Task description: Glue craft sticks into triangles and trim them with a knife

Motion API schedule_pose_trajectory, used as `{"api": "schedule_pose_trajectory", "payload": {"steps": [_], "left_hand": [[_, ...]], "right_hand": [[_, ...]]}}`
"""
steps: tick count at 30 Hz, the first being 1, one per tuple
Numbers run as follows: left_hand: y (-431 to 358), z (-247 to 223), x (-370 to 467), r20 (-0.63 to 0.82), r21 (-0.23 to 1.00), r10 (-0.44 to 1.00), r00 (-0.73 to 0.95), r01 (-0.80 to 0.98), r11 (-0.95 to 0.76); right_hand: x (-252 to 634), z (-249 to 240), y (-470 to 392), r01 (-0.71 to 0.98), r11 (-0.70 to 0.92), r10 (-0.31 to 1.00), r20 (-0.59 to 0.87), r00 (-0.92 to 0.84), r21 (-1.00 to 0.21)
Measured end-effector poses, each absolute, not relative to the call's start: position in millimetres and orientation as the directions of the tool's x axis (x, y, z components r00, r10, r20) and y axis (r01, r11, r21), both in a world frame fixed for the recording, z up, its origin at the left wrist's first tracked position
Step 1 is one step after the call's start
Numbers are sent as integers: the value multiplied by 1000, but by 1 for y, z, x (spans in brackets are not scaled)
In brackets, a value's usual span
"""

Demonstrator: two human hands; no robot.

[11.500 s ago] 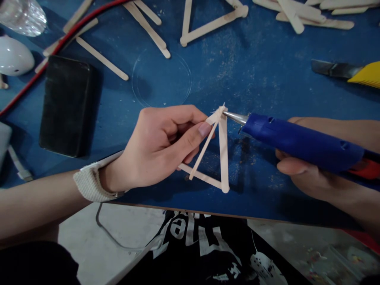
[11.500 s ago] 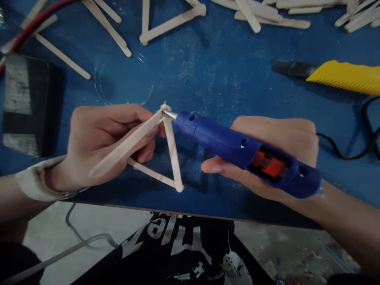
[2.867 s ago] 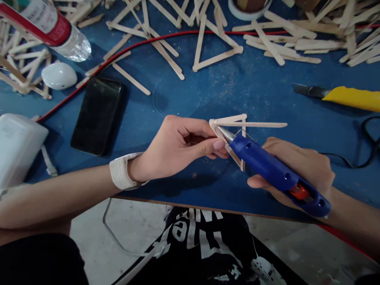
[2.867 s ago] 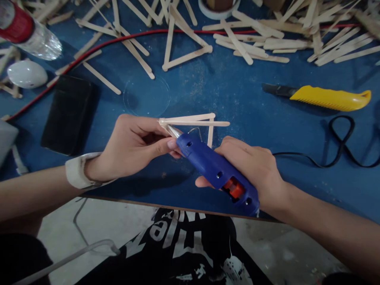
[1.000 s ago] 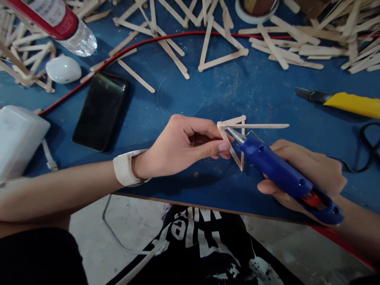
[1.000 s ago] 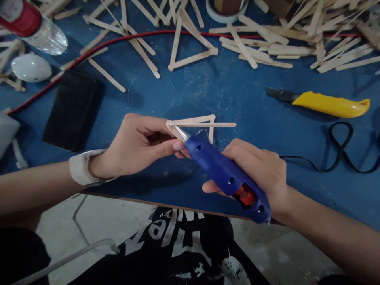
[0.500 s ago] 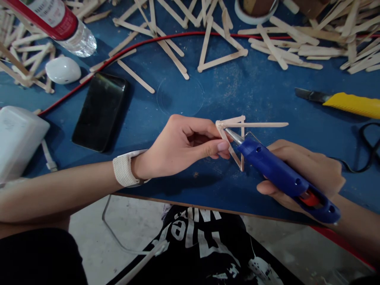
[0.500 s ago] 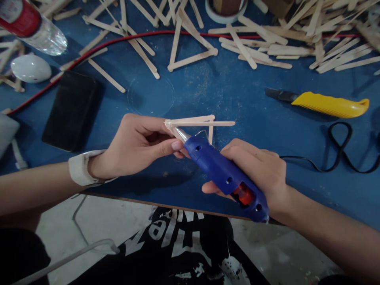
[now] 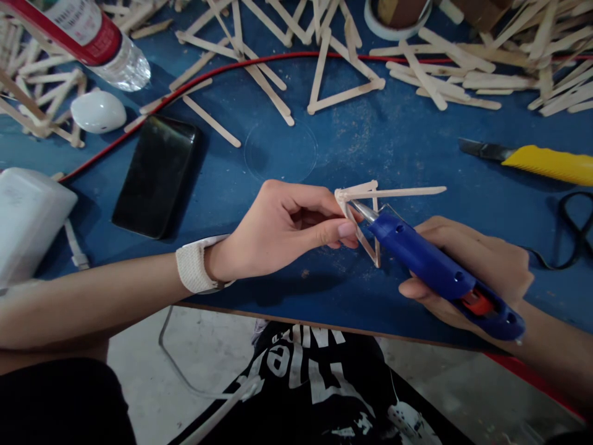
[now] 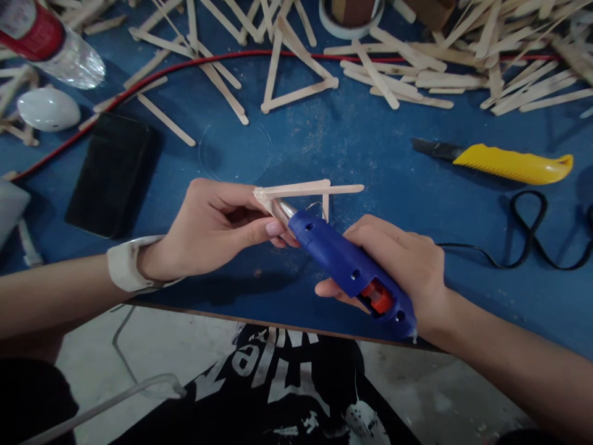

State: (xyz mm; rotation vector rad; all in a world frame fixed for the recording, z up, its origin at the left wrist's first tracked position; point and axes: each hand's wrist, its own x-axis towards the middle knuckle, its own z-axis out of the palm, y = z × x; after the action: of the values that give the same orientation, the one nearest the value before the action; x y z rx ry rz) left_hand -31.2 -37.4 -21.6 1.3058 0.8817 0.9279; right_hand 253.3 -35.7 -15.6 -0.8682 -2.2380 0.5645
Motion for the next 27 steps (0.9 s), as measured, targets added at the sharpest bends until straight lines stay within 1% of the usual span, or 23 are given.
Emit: {"api": "schedule_pose_trajectory", "payload": {"steps": [5,10,13,17,20,27], "left_hand": [[-37,-22,-31,2,995,923,384,-89,35],[-38,-24,-31,7,994,919,393,-105,38],[-38,-24,-32,9,993,919,394,-112,38],[-39,-23,-31,-31,995,920,391,-79,67],[-39,-21,-31,-71,995,920,386,-39,93],[-38,-20,-32,-71,994,910,408,-46,98]], "right_hand": [[253,-15,-37,420,659,732,405,-548,-624],[257,-17,-39,422,621,754,355,-553,-660],[260,-19,-39,386,628,744,374,-555,-676],[259,-22,-38,383,596,767,360,-531,-706],[258,-23,-37,339,615,751,397,-527,-712],[257,-20,-38,373,596,765,361,-533,-711]]}}
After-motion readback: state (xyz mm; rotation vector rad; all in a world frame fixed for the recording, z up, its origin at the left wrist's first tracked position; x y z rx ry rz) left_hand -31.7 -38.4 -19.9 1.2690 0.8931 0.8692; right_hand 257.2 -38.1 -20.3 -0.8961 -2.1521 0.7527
